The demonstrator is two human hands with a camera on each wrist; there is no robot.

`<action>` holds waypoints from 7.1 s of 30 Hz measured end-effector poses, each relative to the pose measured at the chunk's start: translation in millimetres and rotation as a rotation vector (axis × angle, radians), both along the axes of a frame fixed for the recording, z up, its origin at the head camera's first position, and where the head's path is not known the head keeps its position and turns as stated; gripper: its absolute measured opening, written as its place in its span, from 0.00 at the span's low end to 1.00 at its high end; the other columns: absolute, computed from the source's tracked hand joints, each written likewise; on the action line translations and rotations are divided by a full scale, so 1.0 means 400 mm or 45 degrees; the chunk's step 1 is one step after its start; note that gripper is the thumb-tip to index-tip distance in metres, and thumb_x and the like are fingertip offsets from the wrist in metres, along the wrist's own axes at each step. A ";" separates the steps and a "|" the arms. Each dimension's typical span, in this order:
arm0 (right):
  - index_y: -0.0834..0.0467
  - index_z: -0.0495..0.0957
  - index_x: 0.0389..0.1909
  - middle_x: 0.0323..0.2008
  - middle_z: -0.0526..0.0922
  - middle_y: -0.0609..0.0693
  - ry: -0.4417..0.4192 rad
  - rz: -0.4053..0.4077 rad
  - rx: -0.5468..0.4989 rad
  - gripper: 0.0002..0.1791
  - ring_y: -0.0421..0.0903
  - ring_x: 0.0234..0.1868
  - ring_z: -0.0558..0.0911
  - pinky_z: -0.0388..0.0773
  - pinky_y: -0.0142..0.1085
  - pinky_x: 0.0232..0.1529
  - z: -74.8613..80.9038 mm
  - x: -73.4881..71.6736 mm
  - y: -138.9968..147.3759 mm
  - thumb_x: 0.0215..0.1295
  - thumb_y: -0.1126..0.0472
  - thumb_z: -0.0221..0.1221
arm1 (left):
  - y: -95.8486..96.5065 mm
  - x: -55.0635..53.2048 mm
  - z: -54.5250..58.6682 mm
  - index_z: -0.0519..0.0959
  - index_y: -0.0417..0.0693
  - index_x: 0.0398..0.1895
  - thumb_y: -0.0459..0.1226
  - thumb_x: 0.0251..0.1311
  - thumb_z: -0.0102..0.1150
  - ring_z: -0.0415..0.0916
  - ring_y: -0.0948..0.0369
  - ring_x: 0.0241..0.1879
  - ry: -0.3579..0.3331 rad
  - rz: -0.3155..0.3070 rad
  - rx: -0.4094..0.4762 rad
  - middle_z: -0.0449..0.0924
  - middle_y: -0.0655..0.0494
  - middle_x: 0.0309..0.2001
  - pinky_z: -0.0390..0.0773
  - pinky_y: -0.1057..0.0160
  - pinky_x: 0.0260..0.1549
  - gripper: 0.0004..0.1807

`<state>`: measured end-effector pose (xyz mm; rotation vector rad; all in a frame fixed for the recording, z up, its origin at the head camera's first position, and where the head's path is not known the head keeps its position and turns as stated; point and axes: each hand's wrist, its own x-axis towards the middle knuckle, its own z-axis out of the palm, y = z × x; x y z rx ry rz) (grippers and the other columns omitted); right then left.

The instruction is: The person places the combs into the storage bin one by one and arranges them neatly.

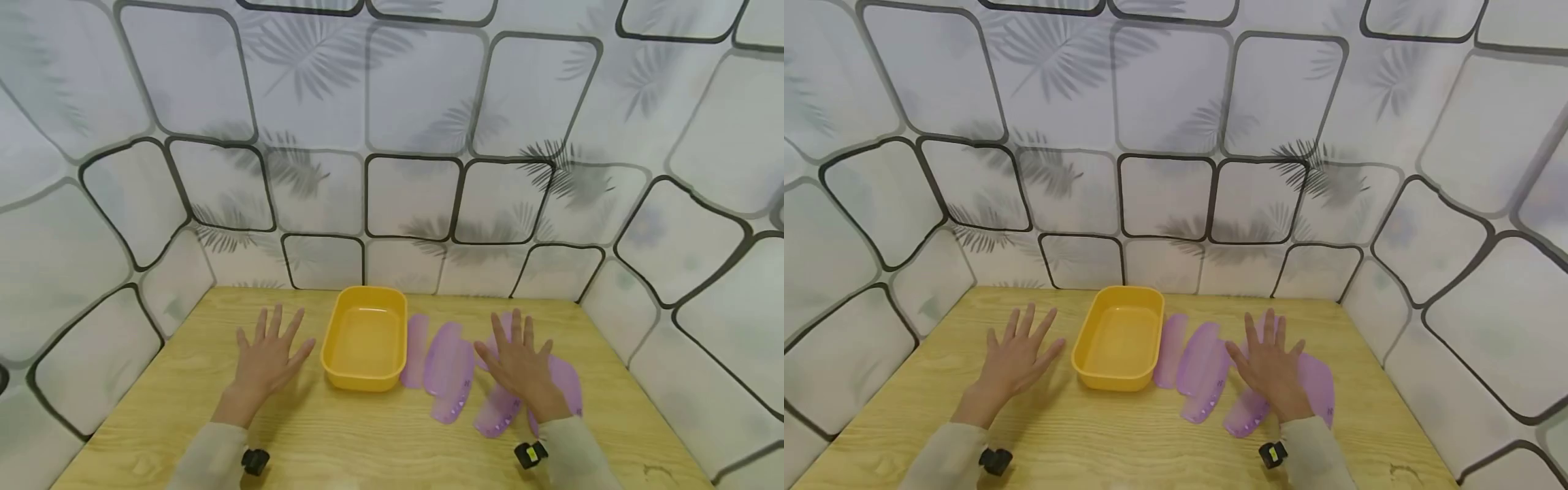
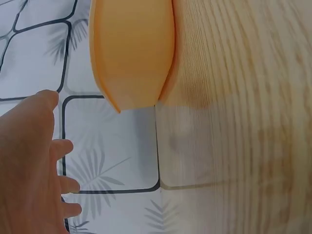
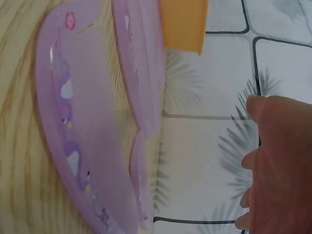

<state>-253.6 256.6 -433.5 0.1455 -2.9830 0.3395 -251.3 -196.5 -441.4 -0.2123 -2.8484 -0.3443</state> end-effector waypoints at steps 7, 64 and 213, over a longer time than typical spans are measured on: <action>0.60 0.51 0.82 0.79 0.44 0.76 0.013 0.087 -0.028 0.42 0.79 0.78 0.49 0.59 0.81 0.65 0.003 0.004 0.004 0.79 0.39 0.48 | 0.007 -0.001 -0.004 0.53 0.51 0.84 0.58 0.80 0.39 0.52 0.30 0.77 -0.080 -0.120 0.200 0.53 0.31 0.80 0.59 0.19 0.65 0.38; 0.69 0.77 0.61 0.57 0.82 0.70 -0.284 0.085 -0.753 0.25 0.60 0.50 0.87 0.89 0.42 0.42 -0.035 -0.118 -0.090 0.67 0.61 0.66 | 0.060 -0.042 -0.064 0.43 0.41 0.84 0.34 0.80 0.47 0.68 0.29 0.68 -0.623 -0.457 1.186 0.51 0.21 0.76 0.90 0.48 0.44 0.37; 0.70 0.67 0.72 0.29 0.86 0.45 -0.478 0.271 -1.553 0.27 0.40 0.28 0.86 0.89 0.33 0.32 0.069 -0.261 -0.118 0.74 0.69 0.56 | 0.035 -0.054 -0.066 0.44 0.40 0.84 0.37 0.79 0.52 0.71 0.31 0.67 -0.711 -0.567 1.272 0.49 0.20 0.77 0.87 0.45 0.53 0.40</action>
